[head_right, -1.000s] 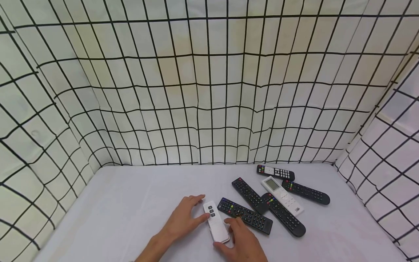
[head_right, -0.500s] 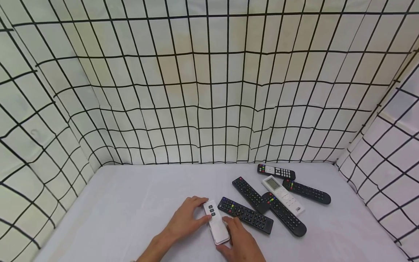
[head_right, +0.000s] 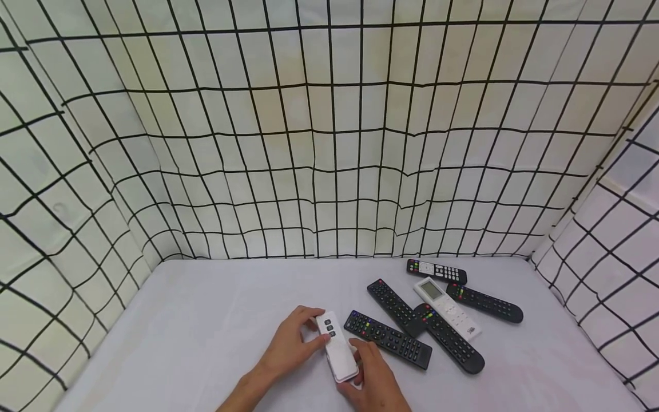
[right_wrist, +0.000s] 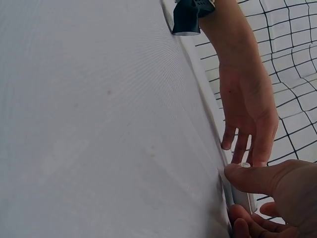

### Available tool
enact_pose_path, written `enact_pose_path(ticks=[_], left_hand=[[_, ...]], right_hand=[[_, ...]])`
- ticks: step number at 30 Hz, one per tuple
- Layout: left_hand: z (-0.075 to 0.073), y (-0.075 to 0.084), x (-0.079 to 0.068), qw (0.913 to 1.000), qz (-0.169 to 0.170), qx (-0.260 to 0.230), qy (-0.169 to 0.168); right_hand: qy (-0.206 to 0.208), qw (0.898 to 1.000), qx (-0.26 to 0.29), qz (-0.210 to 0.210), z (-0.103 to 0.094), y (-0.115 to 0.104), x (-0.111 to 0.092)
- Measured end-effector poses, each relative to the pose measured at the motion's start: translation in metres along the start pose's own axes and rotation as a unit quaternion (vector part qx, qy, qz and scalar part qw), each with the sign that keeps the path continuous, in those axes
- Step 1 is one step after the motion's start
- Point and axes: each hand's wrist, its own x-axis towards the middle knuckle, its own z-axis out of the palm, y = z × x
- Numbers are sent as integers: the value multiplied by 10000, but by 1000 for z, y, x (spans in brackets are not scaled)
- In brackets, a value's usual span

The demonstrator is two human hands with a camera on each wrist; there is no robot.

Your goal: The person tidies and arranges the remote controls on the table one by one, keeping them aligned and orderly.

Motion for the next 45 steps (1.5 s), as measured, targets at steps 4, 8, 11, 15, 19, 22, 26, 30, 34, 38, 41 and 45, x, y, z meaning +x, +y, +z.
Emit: enact_pose_path(ticks=[4, 8, 11, 15, 19, 22, 26, 30, 34, 38, 41, 45], left_hand=[[1, -1, -1, 9970, -118, -735, 230], [0, 0, -1, 9874, -551, -1447, 323], [0, 0, -2, 9783, -846, -1868, 291], [-2, 0, -4, 9645, -1133, -2376, 207], [-5, -2, -7, 9545, -1287, -2683, 213], [-9, -5, -9, 9516, -1364, -2745, 215], [-15, -8, -11, 9497, -1470, -2758, 204], [-19, -10, -13, 9459, -1586, -2823, 222], [-24, -10, -15, 9430, -1683, -2858, 286], [-27, -11, -16, 9444, -1688, -2801, 328], [-30, -11, -17, 9458, -1699, -2748, 316], [-34, -12, -18, 9454, -1773, -2727, 197]], right_hand=[[121, 9999, 100, 10, 4, -4, 2], [256, 9995, 204, 7, 9, -8, 3], [314, 9991, 302, -16, 13, -11, 2], [302, 9984, 486, 26, 17, -13, 3], [313, 9968, 732, -8, 19, -16, 6], [301, 9952, 927, -58, 22, -18, 9], [219, 9924, 1207, -91, 26, -22, 11], [136, 9902, 1387, -78, 29, -25, 13], [120, 9884, 1513, -11, 32, -28, 14], [96, 9855, 1690, 56, 35, -30, 16], [62, 9834, 1812, 75, 38, -31, 17], [63, 9815, 1915, 66, 40, -33, 18]])
